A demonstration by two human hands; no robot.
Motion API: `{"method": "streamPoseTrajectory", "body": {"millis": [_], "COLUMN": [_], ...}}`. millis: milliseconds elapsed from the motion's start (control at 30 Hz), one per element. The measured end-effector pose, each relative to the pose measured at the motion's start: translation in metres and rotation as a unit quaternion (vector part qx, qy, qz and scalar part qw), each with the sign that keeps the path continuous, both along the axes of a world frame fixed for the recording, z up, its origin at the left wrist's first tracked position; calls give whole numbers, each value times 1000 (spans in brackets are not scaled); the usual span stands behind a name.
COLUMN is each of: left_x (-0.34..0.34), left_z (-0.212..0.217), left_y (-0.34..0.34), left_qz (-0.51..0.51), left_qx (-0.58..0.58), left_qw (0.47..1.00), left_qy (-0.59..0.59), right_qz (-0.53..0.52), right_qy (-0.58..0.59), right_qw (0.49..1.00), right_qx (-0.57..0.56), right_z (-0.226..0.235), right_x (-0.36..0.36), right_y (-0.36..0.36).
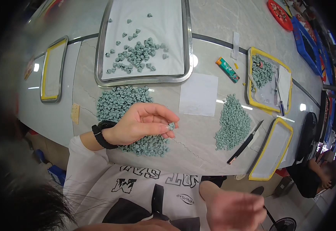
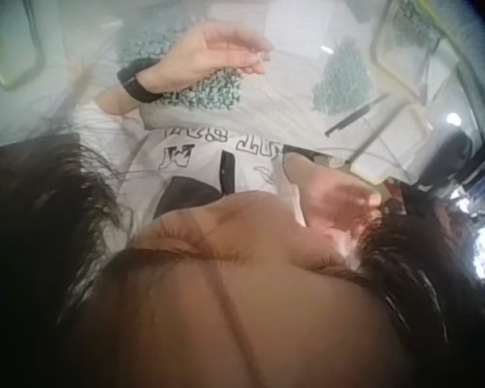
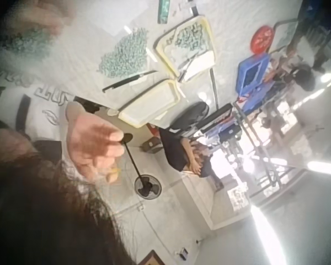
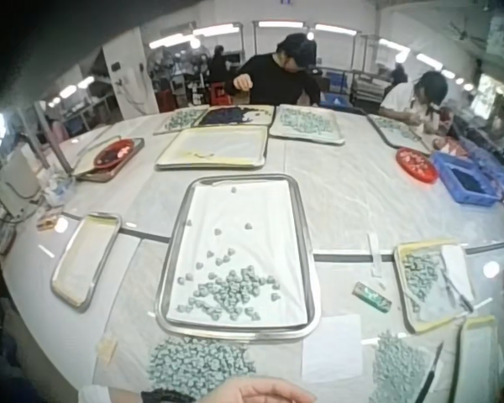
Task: Applying glue to small green plastic components and assembling them.
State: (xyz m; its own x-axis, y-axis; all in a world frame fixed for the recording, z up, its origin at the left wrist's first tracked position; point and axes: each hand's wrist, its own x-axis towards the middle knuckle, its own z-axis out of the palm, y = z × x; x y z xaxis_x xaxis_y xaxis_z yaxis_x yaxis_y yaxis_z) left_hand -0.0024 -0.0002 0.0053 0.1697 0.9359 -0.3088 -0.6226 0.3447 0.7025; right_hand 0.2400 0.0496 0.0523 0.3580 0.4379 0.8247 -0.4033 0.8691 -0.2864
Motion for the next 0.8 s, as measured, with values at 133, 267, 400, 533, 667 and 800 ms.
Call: {"method": "streamPoseTrajectory", "body": {"millis": [133,267,400,533,667,800], "left_x": [1,0,-1,-2,1,4], "left_z": [5,1,0,-1,-4,-7], "left_y": [1,-1,0,1,0,-2], "left_qz": [7,-2,5,-1,9,26], "left_qx": [1,10,5,4,26,64], "left_qw": [1000,999,999,999,999,996], "left_qy": [9,30,32,38,40,49], "right_qz": [163,181,200,219,236,208], "right_qy": [-211,-354,-417,-415,-415,-447], "right_qw": [932,889,861,857,852,832], "right_qx": [-244,-227,-210,-211,-214,-254], "right_z": [-48,-60,-63,-61,-53,-47], "right_x": [-34,-55,-55,-49,-49,-52], "right_y": [7,7,3,2,3,4]}}
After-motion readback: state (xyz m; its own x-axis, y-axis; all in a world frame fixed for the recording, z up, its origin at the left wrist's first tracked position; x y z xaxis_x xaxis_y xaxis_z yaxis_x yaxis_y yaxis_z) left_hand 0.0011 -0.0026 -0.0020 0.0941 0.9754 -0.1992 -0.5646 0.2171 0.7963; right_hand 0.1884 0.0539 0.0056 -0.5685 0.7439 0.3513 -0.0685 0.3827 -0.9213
